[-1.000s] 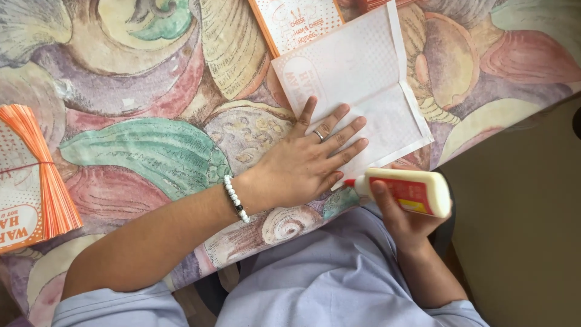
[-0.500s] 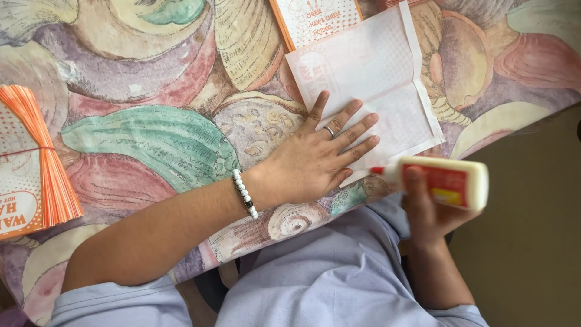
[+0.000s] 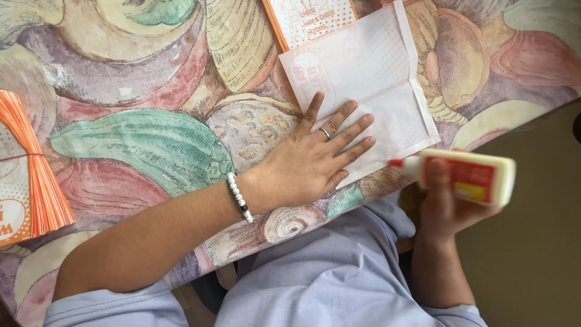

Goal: Applying glue to the edges of paper bags and folding them to assemble or seal them.

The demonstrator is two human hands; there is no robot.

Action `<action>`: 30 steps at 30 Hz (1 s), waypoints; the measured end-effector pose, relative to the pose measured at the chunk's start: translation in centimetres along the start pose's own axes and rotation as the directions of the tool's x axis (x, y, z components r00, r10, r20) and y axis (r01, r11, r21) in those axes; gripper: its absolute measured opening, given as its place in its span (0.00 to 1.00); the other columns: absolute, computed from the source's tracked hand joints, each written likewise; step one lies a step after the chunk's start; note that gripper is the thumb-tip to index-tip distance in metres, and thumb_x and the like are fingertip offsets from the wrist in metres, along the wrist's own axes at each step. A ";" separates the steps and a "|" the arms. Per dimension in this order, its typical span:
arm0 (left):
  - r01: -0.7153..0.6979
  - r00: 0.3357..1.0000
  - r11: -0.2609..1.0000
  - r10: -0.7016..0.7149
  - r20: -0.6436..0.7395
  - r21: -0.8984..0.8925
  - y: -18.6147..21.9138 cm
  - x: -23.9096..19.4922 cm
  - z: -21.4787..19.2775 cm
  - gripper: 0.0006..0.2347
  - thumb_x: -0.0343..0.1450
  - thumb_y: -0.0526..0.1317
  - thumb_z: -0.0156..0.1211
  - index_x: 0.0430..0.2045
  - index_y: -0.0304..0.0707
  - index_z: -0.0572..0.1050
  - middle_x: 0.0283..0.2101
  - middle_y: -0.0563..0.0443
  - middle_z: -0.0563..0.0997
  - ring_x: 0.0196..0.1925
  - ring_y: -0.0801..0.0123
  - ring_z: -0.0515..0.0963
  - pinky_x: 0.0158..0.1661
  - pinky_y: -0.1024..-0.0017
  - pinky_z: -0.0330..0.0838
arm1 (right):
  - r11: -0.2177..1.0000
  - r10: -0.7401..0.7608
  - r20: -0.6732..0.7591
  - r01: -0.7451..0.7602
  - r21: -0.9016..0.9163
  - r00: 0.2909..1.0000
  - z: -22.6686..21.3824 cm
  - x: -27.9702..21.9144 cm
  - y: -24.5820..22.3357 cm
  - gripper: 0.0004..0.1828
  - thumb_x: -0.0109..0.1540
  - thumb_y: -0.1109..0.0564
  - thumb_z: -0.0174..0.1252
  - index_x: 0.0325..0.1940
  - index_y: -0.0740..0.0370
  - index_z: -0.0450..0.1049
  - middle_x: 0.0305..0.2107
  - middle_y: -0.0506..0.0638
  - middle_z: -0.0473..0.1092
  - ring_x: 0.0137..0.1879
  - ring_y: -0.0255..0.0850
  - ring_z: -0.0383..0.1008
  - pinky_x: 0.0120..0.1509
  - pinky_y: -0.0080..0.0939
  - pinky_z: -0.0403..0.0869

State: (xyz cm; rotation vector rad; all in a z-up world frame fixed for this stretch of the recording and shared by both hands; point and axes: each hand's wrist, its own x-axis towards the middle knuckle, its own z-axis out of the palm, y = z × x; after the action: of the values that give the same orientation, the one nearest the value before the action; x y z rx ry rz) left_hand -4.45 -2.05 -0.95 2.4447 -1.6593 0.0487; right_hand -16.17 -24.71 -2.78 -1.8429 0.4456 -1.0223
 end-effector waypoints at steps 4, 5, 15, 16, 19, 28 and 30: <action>0.005 1.000 0.999 -0.006 0.022 0.033 0.1 0.0 0.1 0.27 0.77 0.54 0.40 0.74 0.51 0.56 0.79 0.47 0.49 0.80 0.45 0.41 0.72 0.34 0.26 | 0.999 -0.027 -0.021 0.027 -0.026 0.999 -0.3 0.4 0.6 0.18 0.67 0.62 0.71 0.48 0.77 0.69 0.42 0.67 0.74 0.39 0.54 0.78 0.37 0.47 0.82; 0.001 1.000 1.000 -0.001 0.002 0.008 0.0 0.0 0.1 0.27 0.77 0.54 0.41 0.74 0.49 0.57 0.79 0.45 0.51 0.80 0.44 0.43 0.72 0.33 0.28 | 0.996 0.085 -0.009 -0.085 0.034 0.996 0.1 -0.4 0.2 0.15 0.65 0.61 0.70 0.48 0.70 0.72 0.42 0.61 0.75 0.42 0.48 0.78 0.46 0.45 0.81; -0.009 1.000 1.000 0.009 -0.001 0.020 0.0 0.0 0.0 0.27 0.77 0.54 0.43 0.74 0.49 0.58 0.79 0.45 0.51 0.80 0.47 0.44 0.72 0.33 0.29 | 0.998 -0.054 -0.087 0.052 -0.017 0.995 -0.7 2.4 1.6 0.21 0.64 0.54 0.73 0.45 0.76 0.73 0.34 0.62 0.73 0.34 0.49 0.76 0.35 0.46 0.78; -0.009 1.000 1.000 0.009 -0.002 0.021 -0.1 0.0 0.0 0.27 0.77 0.54 0.43 0.74 0.49 0.58 0.79 0.45 0.51 0.80 0.47 0.44 0.72 0.33 0.29 | 0.998 -0.055 -0.088 0.054 -0.017 0.995 -0.6 2.3 1.6 0.21 0.64 0.54 0.73 0.45 0.76 0.73 0.34 0.62 0.73 0.34 0.49 0.76 0.35 0.46 0.78; -0.003 1.000 1.000 0.003 0.017 0.028 0.0 0.0 -0.1 0.27 0.77 0.54 0.40 0.74 0.49 0.57 0.79 0.46 0.50 0.80 0.49 0.44 0.72 0.34 0.28 | 0.994 -0.109 -0.100 0.109 -0.006 0.989 0.0 1.0 1.0 0.18 0.65 0.62 0.72 0.48 0.78 0.71 0.41 0.67 0.74 0.44 0.55 0.79 0.49 0.53 0.83; -0.009 1.000 0.999 0.009 0.014 0.045 -0.1 0.0 -0.3 0.27 0.78 0.54 0.37 0.74 0.49 0.56 0.79 0.46 0.51 0.81 0.48 0.44 0.72 0.33 0.27 | 0.995 -0.096 -0.113 0.091 -0.051 0.989 -0.7 3.3 1.9 0.18 0.62 0.58 0.75 0.44 0.70 0.72 0.37 0.59 0.74 0.41 0.47 0.77 0.46 0.47 0.81; -0.014 1.000 0.999 0.013 0.009 0.031 -0.1 0.1 -0.2 0.27 0.77 0.53 0.39 0.73 0.49 0.58 0.78 0.46 0.53 0.80 0.48 0.45 0.72 0.33 0.29 | 0.997 -0.064 -0.118 0.060 -0.040 0.991 -1.0 4.9 1.7 0.16 0.66 0.61 0.69 0.47 0.78 0.72 0.40 0.69 0.76 0.33 0.54 0.78 0.21 0.42 0.72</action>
State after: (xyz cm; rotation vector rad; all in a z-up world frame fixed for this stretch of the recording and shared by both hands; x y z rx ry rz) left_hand -4.36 -2.05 -0.75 2.4602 -1.6916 0.0659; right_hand -13.91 -29.42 -1.78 -1.8437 0.4832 -1.1786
